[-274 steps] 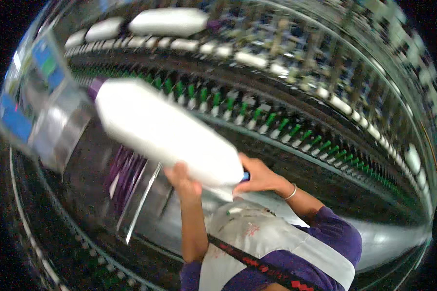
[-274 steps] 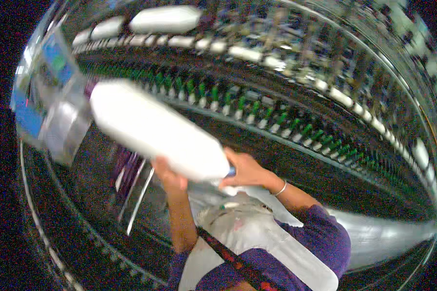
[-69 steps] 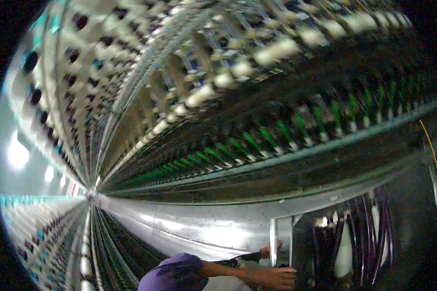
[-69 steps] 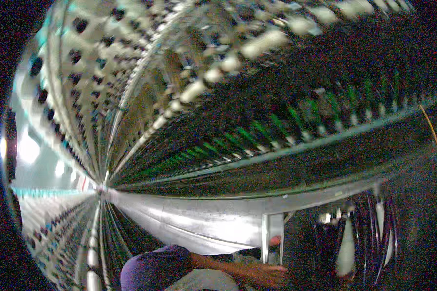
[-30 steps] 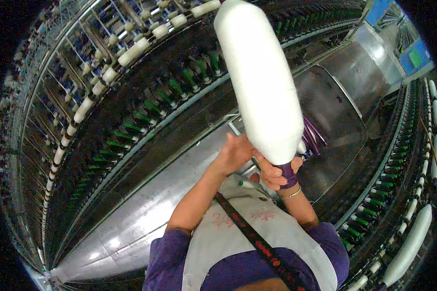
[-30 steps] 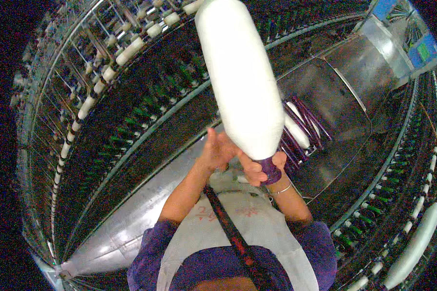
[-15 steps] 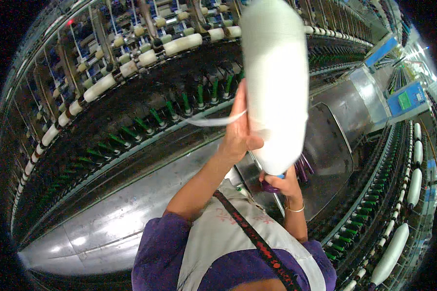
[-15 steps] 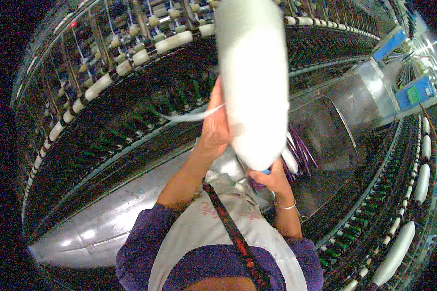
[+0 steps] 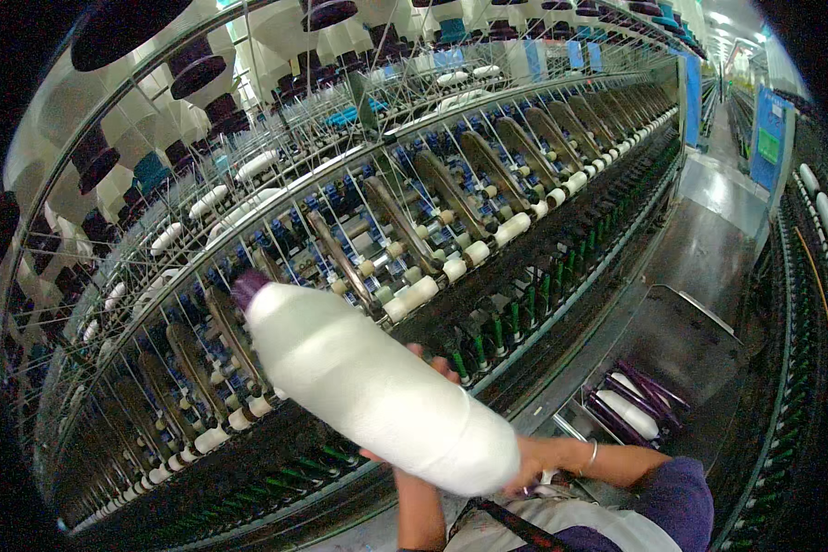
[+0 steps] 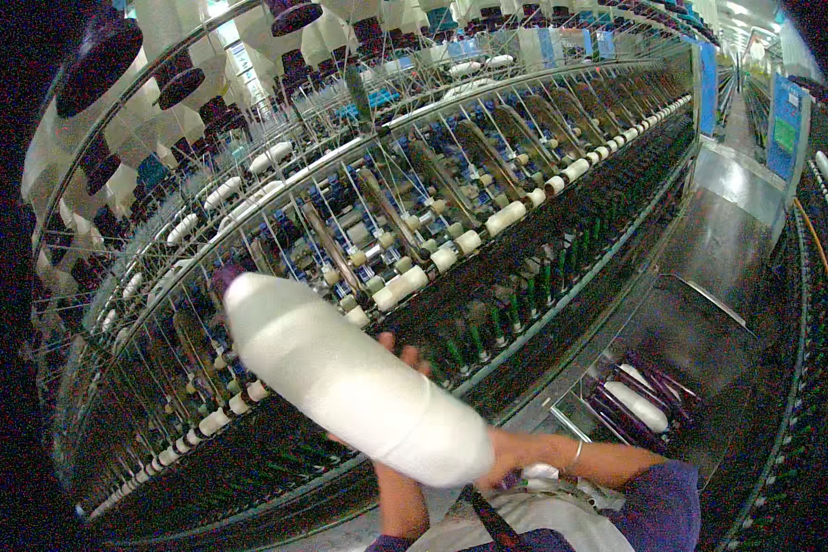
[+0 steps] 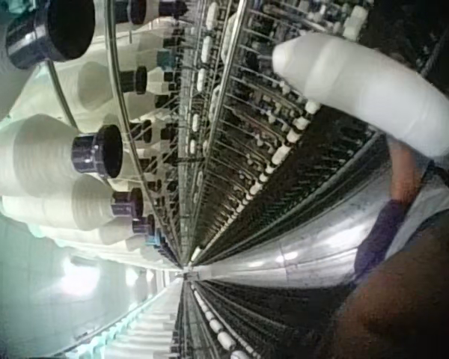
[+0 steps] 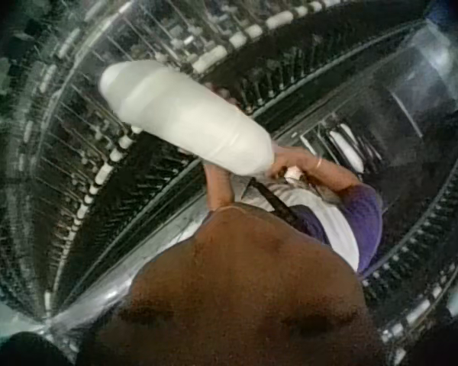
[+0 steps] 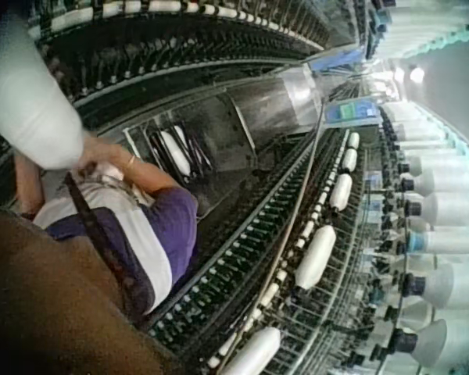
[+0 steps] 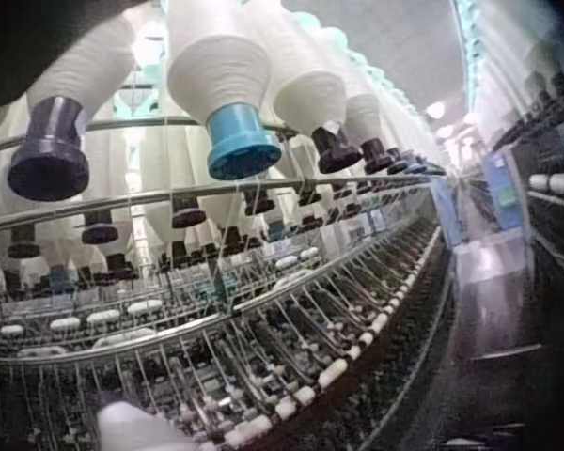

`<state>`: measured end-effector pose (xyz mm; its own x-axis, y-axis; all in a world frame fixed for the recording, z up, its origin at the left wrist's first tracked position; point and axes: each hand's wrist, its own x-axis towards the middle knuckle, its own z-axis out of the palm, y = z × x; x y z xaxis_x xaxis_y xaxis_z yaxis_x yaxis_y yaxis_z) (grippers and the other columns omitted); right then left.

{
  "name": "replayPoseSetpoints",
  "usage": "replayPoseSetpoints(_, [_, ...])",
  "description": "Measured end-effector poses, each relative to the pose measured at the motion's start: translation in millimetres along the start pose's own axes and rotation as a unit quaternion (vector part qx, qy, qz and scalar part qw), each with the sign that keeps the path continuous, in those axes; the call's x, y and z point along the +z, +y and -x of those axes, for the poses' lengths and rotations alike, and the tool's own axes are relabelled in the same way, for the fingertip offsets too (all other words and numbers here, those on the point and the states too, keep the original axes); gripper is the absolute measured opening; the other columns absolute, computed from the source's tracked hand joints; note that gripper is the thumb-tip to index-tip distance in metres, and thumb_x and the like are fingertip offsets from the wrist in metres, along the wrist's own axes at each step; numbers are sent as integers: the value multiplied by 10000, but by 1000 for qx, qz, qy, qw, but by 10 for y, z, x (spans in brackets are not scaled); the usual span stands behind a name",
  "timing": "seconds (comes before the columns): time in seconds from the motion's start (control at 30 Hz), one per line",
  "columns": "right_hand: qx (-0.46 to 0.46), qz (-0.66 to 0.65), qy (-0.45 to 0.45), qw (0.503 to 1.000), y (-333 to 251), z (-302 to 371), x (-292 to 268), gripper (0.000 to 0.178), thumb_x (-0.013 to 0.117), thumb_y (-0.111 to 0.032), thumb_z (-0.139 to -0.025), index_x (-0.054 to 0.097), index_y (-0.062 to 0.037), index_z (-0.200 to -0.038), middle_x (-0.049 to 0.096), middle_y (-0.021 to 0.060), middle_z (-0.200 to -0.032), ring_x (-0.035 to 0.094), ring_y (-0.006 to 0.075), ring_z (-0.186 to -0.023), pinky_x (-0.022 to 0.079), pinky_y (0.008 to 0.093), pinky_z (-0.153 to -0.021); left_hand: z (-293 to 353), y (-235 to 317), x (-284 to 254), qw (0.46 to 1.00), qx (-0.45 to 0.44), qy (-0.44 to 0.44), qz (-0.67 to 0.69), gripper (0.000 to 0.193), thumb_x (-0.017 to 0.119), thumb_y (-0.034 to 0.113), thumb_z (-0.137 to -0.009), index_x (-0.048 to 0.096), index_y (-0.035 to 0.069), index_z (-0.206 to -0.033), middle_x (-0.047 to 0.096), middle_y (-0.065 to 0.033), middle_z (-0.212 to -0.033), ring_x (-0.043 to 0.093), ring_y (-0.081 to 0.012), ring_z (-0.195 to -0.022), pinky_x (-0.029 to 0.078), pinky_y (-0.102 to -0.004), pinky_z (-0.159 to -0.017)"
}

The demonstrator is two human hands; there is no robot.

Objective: The person walks between rows of spinning machines, removes finished white yarn bobbins from spindles, and places them into a metal cart. They also use a green tool to adjust or clear threads on the machine.

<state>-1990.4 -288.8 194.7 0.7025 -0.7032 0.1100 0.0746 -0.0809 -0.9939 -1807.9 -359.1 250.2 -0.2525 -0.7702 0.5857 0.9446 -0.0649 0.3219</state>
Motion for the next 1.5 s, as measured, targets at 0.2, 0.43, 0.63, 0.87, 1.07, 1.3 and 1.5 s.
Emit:
replayPoseSetpoints(0.2, [-57, 520, 346, 779, -671, -907, -824, 647, 773, -342, -700, 480, -158, -1247, 689, 182, -957, 673, 397, -812, 543, 491, -705, -336, 847, -157, 677, 293, 269, -620, 1123, 831, 509, -692, 226, 49, -1520, 306, -190, -1526, 326, -333, -1397, 298, -481, -1138])
replayPoseSetpoints(0.43, [-378, 690, 367, 496, -1205, -2436, -1689, 323, 617, -158, -810, 586, -128, -1129, 615, 26, -923, 600, 223, -805, 446, 393, -686, -1453, 1386, -104, 9, 136, 41, -990, 1205, 822, 639, -510, 337, 135, -1491, 360, -120, -1522, 265, -377, -1427, 165, -629, -1131])
replayPoseSetpoints(0.63, [-293, 658, 440, 537, -526, -1899, -1597, 745, 762, -256, -690, 454, -132, -1356, 465, 105, -1373, 363, 292, -1356, 214, 564, -1147, -1388, 1329, -635, -21, 207, 12, -978, 1051, 775, 642, -596, 400, 179, -1461, 469, -74, -1450, 411, -309, -1341, 303, -519, -1095])
replayPoseSetpoints(0.87, [465, 262, 547, 645, 1165, 1734, -207, 1091, 886, -415, -519, 406, 10, -1403, 474, 184, -1384, 429, 383, -1290, 267, 539, -1092, -1125, 340, -531, 91, 326, -80, -937, 1031, 639, 750, -725, 411, 27, -1424, 426, -179, -1447, 371, -391, -1333, 271, -549, -1097])
replayPoseSetpoints(1.07, [436, 487, 622, 431, 1779, 2768, 778, 665, 710, -403, -782, 529, -22, -1296, 550, 151, -1318, 469, 323, -1287, 246, 549, -1132, 760, -2698, -514, 412, -194, -536, -711, 1179, 906, 439, -498, 344, 59, -1462, 412, -158, -1422, 305, -365, -1376, 200, -560, -1145])
replayPoseSetpoints(1.3, [392, 456, 689, 405, 1706, 2812, 531, 492, 701, -428, -798, 627, -57, -1112, 629, 112, -1157, 566, 287, -1133, 368, 510, -1041, 1386, -3756, -467, 386, -230, -672, -589, 1117, 868, 256, -482, 366, 162, -1475, 523, -110, -1253, 483, -314, -1208, 286, -538, -1095])
replayPoseSetpoints(1.5, [423, 205, 762, 445, 1375, 3753, -201, 278, 639, -301, -868, 697, -30, -893, 688, 174, -971, 648, 373, -903, 499, 462, -859, 1373, -3905, -330, 359, -246, -650, -623, 1026, 868, 266, -444, 475, 154, -1385, 550, -85, -1123, 530, -280, -1048, 375, -492, -969])
